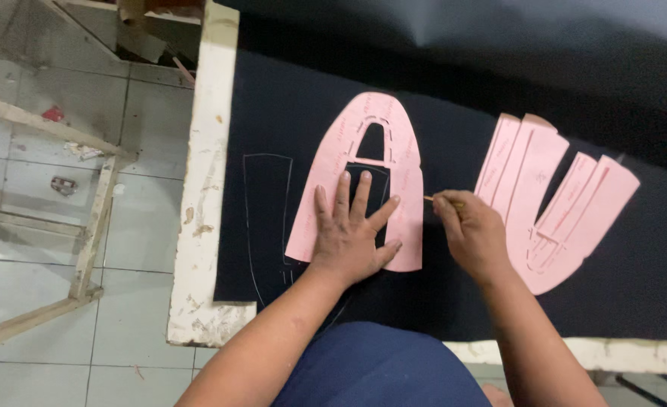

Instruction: The person places pink letter-shaped templates on a black sheet and uses a small tool to trace their outlines. They trace the letter A, then the letter U, and finally the letter A again, leaving white outlines on the black material.

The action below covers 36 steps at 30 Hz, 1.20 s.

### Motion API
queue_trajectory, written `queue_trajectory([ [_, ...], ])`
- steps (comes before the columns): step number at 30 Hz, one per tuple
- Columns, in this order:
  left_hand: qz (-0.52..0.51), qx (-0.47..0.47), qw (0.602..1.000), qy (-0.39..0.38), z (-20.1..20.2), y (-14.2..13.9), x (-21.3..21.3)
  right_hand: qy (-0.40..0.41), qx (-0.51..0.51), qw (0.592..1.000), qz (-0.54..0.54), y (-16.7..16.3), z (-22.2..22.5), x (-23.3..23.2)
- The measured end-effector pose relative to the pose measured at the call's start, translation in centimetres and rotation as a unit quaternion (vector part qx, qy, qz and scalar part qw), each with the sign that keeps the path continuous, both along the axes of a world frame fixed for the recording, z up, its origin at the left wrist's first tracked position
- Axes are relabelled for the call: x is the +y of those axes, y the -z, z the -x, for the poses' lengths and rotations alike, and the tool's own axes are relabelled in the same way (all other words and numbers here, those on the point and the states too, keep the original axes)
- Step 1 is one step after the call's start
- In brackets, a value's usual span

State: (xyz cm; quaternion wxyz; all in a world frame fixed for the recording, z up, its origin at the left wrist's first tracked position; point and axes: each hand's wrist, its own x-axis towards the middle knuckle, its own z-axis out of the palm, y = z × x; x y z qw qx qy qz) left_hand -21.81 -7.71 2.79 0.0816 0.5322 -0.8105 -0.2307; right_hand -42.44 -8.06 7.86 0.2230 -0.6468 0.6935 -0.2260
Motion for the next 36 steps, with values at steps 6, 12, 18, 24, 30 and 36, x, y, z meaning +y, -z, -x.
queue_trajectory([
  [6,0.025,0.01,1.0,-0.003,0.7,0.9,0.7,-0.014,0.017,0.999,-0.037,0.0,1.0,6.9],
  [12,0.025,0.003,1.0,0.002,1.4,1.3,1.0,-0.036,0.026,0.998,-0.033,0.1,1.6,10.4],
  [18,0.013,-0.008,1.0,0.01,1.8,1.4,1.2,-0.031,0.021,0.999,-0.033,0.1,2.0,11.5],
  [24,0.015,-0.008,1.0,0.014,1.8,1.6,1.2,-0.043,0.04,0.998,-0.01,0.1,1.6,11.7],
  [30,0.047,0.031,0.998,0.002,1.6,1.9,1.5,-0.131,0.017,0.991,0.021,0.5,0.4,11.2],
  [36,0.08,0.027,0.996,0.002,1.2,2.2,1.6,-0.184,-0.01,0.983,0.004,1.3,-1.2,10.5],
])
